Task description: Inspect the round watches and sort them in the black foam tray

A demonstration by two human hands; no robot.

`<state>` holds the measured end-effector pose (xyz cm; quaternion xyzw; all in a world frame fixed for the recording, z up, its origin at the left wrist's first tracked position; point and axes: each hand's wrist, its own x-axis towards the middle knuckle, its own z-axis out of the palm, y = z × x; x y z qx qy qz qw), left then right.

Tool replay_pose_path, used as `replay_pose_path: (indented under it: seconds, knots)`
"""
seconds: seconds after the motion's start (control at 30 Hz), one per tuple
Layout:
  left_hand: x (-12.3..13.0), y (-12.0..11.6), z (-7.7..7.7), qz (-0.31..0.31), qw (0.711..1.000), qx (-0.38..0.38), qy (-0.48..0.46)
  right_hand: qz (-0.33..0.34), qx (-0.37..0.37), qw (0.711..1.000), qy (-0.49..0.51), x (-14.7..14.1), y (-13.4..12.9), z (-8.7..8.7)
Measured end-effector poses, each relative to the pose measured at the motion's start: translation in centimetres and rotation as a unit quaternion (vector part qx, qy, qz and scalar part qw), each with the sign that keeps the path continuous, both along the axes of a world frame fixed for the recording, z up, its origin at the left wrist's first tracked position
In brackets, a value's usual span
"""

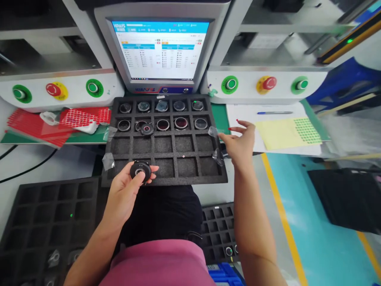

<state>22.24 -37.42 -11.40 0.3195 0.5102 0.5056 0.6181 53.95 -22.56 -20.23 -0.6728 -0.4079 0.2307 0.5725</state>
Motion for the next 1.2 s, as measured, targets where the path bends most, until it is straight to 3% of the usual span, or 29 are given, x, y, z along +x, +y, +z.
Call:
replay_pose_path:
  seconds: [0.1, 0.23, 0.33, 0.43, 0.6, 0.87, 1.1, 1.2]
  knots:
    - [-0.1, -0.1, 0.0, -0.002, 1.000, -0.004, 0.028, 0.019, 0.044, 0.999, 0.021, -1.2, -0.7, 1.3]
    - [0.2, 0.0, -0.1, 0.016, 1.000, -0.010, -0.004, 0.065, 0.124, 0.989, 0.044, -4.8, -4.6, 5.5]
    - [1.0, 0.1, 0.0, 0.020, 0.998, 0.004, -0.064, 0.238, 0.190, 0.946, 0.107, -9.0, -8.4, 8.9]
    - [1.8, -0.1, 0.2, 0.037, 0.993, 0.013, -0.114, 0.302, 0.185, 0.920, 0.169, -12.9, -11.3, 10.8]
    - [2.0, -0.5, 0.6, 0.012, 0.991, 0.046, -0.125, 0.326, 0.153, 0.910, 0.207, -15.6, -12.6, 10.4]
    - [0.7, -0.7, 0.9, -0.051, 0.997, 0.031, -0.055, 0.444, 0.083, 0.871, 0.195, -14.5, -11.6, 10.4]
    - [0.0, -0.8, 1.2, -0.076, 0.990, 0.119, 0.007, 0.442, 0.077, 0.879, 0.163, -14.5, -11.3, 10.8]
    - [-0.1, -0.6, 1.6, -0.080, 0.990, 0.118, 0.017, 0.438, 0.084, 0.879, 0.166, -14.7, -11.3, 10.9]
